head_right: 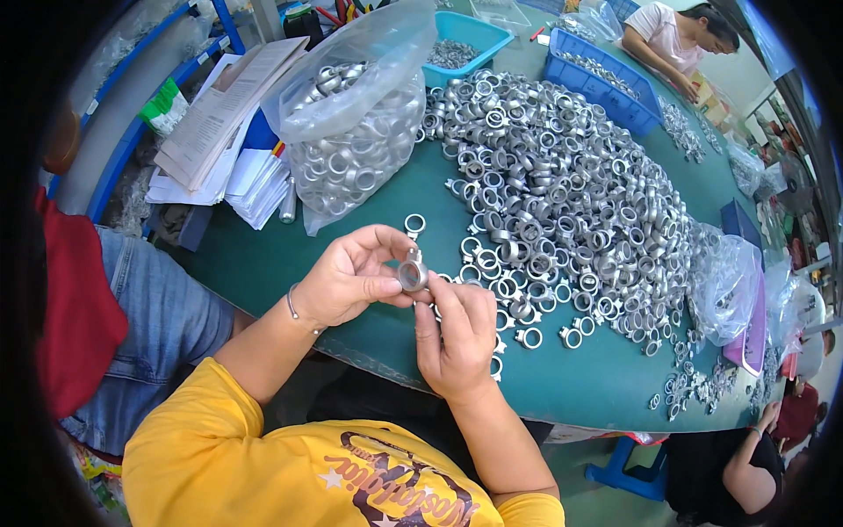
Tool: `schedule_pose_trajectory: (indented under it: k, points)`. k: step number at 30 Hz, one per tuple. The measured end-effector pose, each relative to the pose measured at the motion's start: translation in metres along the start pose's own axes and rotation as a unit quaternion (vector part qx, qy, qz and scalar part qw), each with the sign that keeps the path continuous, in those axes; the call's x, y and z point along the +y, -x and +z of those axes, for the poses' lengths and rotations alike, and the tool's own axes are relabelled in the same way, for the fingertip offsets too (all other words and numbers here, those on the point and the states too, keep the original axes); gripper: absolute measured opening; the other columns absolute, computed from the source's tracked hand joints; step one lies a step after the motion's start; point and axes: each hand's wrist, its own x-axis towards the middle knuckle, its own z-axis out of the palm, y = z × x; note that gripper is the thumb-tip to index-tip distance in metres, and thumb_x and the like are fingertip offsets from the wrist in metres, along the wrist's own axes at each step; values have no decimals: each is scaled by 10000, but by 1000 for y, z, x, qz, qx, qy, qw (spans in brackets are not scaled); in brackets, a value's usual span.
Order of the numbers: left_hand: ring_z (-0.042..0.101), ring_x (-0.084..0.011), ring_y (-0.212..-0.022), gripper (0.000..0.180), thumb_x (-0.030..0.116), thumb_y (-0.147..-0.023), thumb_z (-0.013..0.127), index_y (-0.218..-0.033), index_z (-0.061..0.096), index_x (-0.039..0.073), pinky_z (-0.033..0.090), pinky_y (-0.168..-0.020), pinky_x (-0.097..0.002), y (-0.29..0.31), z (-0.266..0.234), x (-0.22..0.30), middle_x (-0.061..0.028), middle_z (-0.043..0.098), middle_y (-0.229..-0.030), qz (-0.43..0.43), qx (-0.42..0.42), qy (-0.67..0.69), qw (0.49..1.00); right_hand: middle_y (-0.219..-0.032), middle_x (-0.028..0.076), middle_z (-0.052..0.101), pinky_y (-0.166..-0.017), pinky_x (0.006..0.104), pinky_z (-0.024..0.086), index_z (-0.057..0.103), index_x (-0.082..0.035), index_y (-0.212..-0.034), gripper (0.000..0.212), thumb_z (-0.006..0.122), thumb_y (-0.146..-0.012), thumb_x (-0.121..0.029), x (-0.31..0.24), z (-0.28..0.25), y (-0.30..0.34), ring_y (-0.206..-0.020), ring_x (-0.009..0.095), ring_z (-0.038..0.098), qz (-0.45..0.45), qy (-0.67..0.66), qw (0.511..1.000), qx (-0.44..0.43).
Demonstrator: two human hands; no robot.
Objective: The person sorts small metal ring-like components from a large pile on a table, picking them up one by one to check them and then placing them into a plastic bag.
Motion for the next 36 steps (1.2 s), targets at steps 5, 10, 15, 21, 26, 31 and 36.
schedule_pose_trajectory:
  k: [5, 10, 15, 21, 26, 31, 36]
  points:
    - [627, -216, -964, 396, -30, -818, 637, -1197, 522, -22, 552, -808, -341, 2, -3, -5, -119, 585, -1101, -70, 23, -113, 991, -818, 84, 577, -615, 325, 407, 625, 14, -962, 265, 702, -708, 8, 0, -2, 0, -700, 231, 526, 0, -4, 1000, 14]
    - [606, -198, -987, 415, -38, -801, 655, -1195, 523, -40, 529, -839, -340, 3, 0, -5, -113, 588, -1086, -61, 18, -92, 994, -786, 61, 566, -601, 319, 399, 647, -25, -915, 241, 725, -688, -9, 0, -5, 0, -677, 221, 517, 4, -19, 1000, 11]
    - [598, -192, -1000, 428, -62, -764, 688, -1158, 523, -47, 504, -864, -324, 4, -4, -5, -118, 584, -1088, -19, -4, -121, 992, -783, 55, 550, -607, 313, 397, 657, -40, -875, 220, 735, -673, -1, -1, -5, 0, -684, 220, 509, 8, -22, 1000, -15]
    - [595, -196, -1013, 550, -72, -726, 721, -1210, 465, -20, 498, -865, -314, 5, 1, -8, -137, 586, -1093, 76, -9, -202, 976, -790, 55, 559, -624, 298, 397, 647, -33, -848, 209, 710, -667, 49, -3, -4, -1, -703, 216, 517, 46, -38, 998, -29]
    - [597, -192, -1004, 640, -76, -720, 724, -1268, 402, -2, 499, -855, -310, 5, 2, -8, -147, 588, -1093, 75, -11, -205, 976, -785, 68, 569, -608, 296, 401, 638, -19, -856, 215, 688, -669, 75, 0, -4, 1, -694, 220, 525, 56, -72, 995, -31]
    - [599, -186, -990, 681, -76, -717, 726, -1293, 374, 16, 497, -849, -307, 5, 3, -6, -146, 591, -1087, 70, -19, -205, 976, -803, 93, 589, -620, 278, 437, 628, 8, -890, 203, 648, -705, 89, 0, -10, 2, -707, 222, 554, 135, -193, 969, -75]
    - [599, -177, -951, 644, -50, -754, 705, -1302, 374, 20, 504, -826, -308, 5, 3, -8, -124, 593, -1059, 89, -18, -216, 972, -811, 88, 597, -609, 242, 435, 631, 19, -921, 183, 647, -743, 60, 0, -12, 3, -701, 156, 556, 166, -233, 954, -86]
